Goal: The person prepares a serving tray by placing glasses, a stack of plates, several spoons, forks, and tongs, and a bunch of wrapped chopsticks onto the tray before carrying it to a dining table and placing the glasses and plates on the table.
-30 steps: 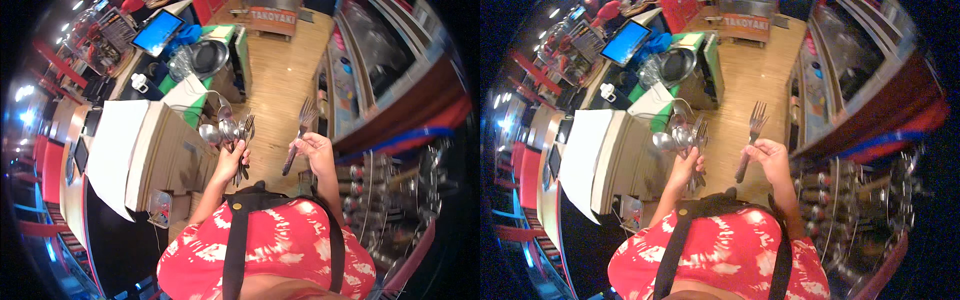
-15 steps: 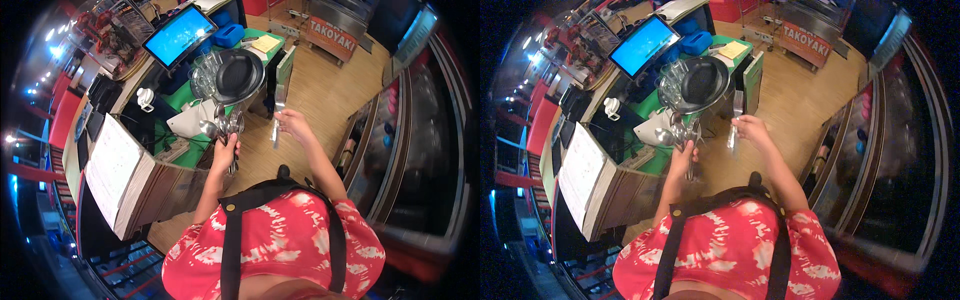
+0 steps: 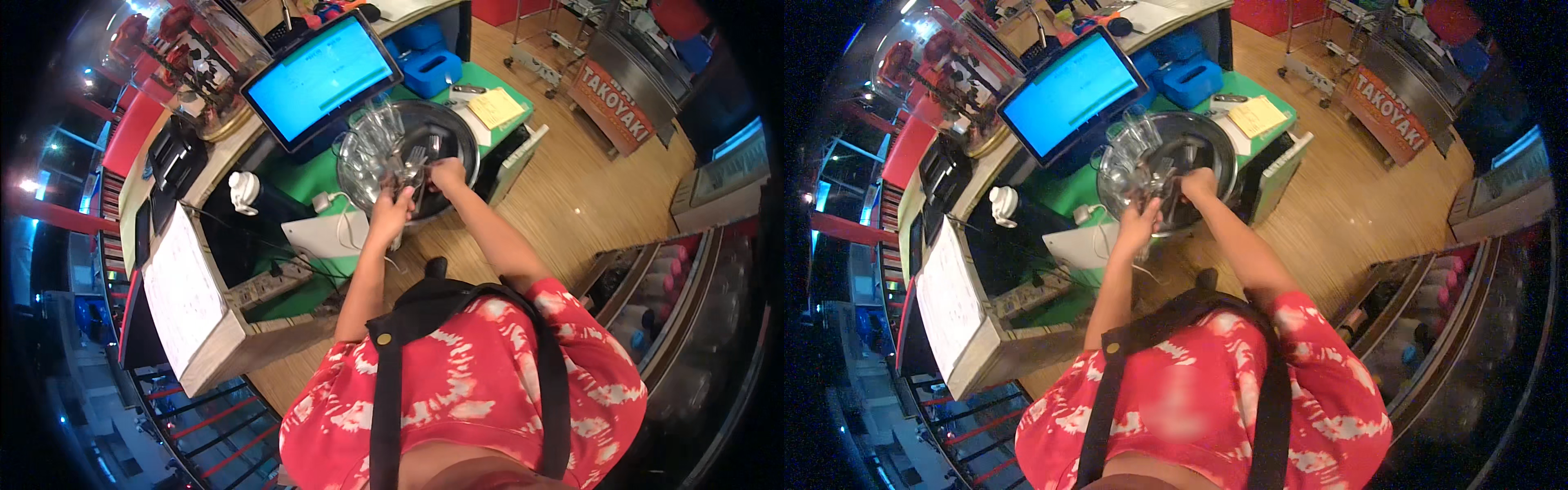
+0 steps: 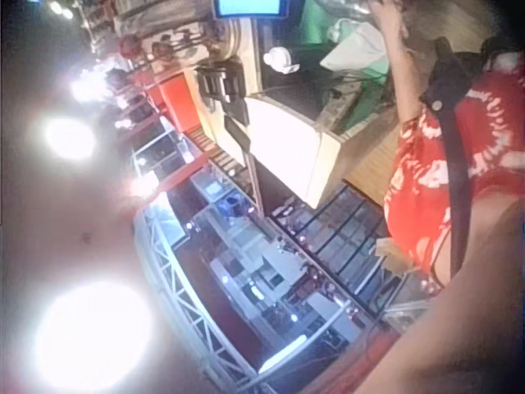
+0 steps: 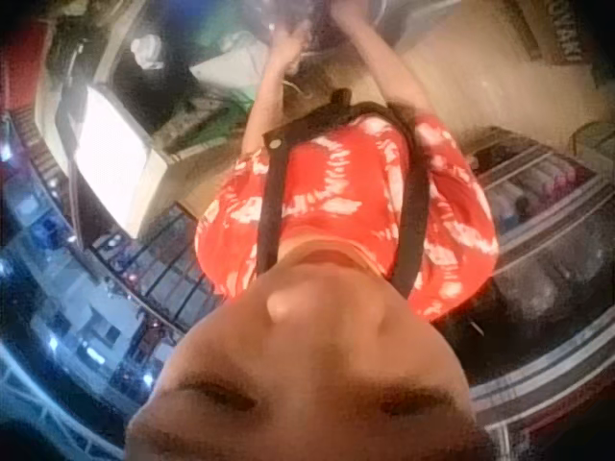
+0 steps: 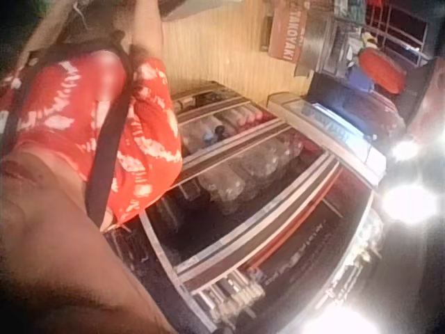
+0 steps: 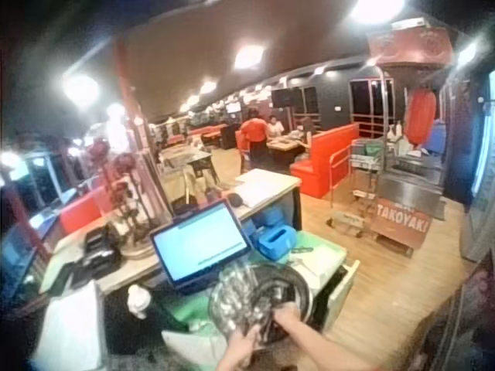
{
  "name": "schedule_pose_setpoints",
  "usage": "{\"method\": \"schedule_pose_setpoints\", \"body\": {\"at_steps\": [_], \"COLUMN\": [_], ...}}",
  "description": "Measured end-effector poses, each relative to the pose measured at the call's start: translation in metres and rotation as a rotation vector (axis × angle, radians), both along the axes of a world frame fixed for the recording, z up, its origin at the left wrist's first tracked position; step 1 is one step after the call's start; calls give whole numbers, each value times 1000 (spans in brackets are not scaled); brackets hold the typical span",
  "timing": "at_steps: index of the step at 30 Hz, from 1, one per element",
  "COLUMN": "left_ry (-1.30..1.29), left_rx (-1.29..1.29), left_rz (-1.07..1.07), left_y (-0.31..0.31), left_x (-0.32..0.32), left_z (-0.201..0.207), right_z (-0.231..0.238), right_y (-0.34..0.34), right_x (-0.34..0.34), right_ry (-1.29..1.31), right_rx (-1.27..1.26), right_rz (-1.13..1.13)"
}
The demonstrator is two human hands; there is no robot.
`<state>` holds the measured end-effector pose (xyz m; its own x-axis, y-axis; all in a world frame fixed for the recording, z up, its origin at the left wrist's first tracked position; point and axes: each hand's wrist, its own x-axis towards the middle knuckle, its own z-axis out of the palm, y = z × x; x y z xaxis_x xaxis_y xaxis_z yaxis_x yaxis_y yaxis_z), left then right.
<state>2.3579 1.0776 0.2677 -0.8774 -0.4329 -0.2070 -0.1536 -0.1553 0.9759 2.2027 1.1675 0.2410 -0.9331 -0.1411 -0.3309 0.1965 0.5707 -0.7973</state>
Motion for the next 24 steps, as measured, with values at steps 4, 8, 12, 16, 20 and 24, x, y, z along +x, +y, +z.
{"method": "schedule_pose_setpoints", "body": {"at_steps": [4,8,12,16,20,24], "left_ry": [-75,-209,-255,-317,-362,-352], "left_rx": [-61,-166,-51,-715,-788,-833], "left_rz": [-101,-199,-329,-227,-178,-118], "left_y": [-46,-74,-90,-86,-88,-84], "left_x": [-106,-180,-223,-242,-243,-237], "left_z": [-15,-38,-65,-58,-63,-59], "right_z": [-5,-5,-3,-7,2,-13], "right_y": [-24,-39,-46,-42,-45,-50], "right_x": [-63,-106,-126,-142,-143,-175], "right_ry": [65,-7,-66,-116,-51,470], "right_rx": [199,159,-17,-46,-26,-34], "right_rz": [46,119,53,65,65,110]}}
